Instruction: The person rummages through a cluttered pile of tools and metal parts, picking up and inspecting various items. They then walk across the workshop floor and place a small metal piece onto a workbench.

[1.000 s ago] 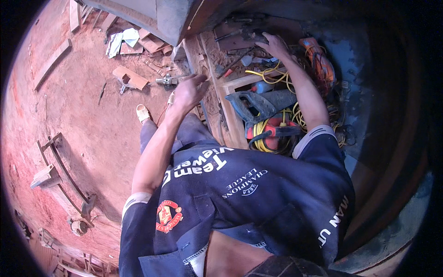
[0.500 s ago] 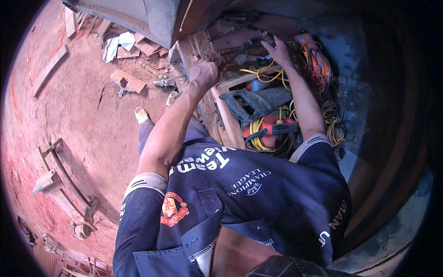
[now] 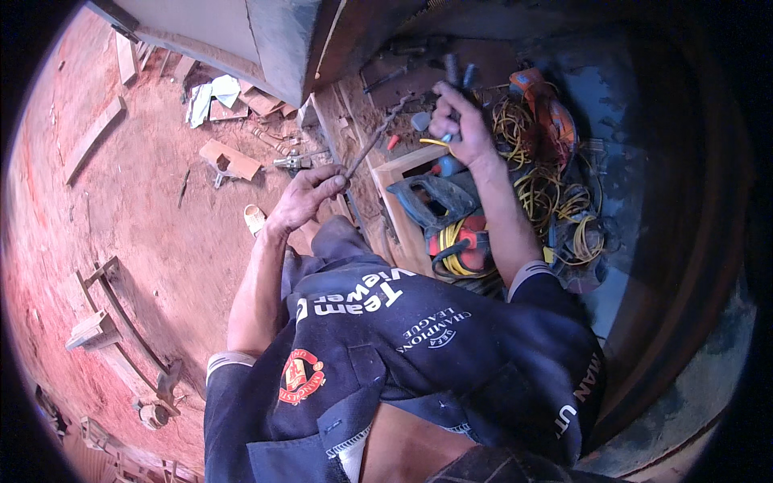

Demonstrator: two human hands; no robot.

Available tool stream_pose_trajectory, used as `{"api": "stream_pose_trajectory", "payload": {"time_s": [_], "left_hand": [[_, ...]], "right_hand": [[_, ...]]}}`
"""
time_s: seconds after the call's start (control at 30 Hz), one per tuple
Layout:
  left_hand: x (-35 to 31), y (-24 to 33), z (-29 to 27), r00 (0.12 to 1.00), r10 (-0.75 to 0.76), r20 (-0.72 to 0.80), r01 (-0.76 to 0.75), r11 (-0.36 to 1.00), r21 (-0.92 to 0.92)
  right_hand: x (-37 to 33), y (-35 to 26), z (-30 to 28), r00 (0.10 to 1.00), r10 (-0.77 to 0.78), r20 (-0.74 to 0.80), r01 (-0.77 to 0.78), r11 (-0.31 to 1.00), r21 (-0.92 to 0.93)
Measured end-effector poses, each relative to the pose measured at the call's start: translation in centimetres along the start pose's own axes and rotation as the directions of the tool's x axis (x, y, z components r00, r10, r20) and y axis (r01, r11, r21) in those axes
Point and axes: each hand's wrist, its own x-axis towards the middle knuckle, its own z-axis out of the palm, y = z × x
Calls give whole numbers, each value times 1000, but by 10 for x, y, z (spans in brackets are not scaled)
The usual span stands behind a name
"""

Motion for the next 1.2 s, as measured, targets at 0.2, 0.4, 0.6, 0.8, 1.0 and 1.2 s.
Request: {"api": "stream_pose_trajectory", "payload": {"time_s": [0.2,0.4,0.6,0.8,1.0,1.2], "left_hand": [[-28,-13,-12,998,-49,-38,46,996,-76],[-81,-33,-46,978,20,-209,-74,965,-250],[-141,-31,-92,781,119,-614,-260,954,-146],[-200,-8,-148,461,194,-866,-478,876,-58],[-219,8,-188,336,102,-936,-492,867,-82],[-210,-14,-163,569,-57,-820,-198,959,-204]], "right_hand": [[-12,48,61,993,-40,115,6,960,281],[-7,80,85,999,6,-39,4,970,244],[-9,108,129,1000,10,-28,-6,989,149],[-8,145,184,976,-13,-217,59,977,207],[-8,179,219,967,-69,-244,137,951,277],[-7,200,230,957,-113,-266,168,966,195]]}}
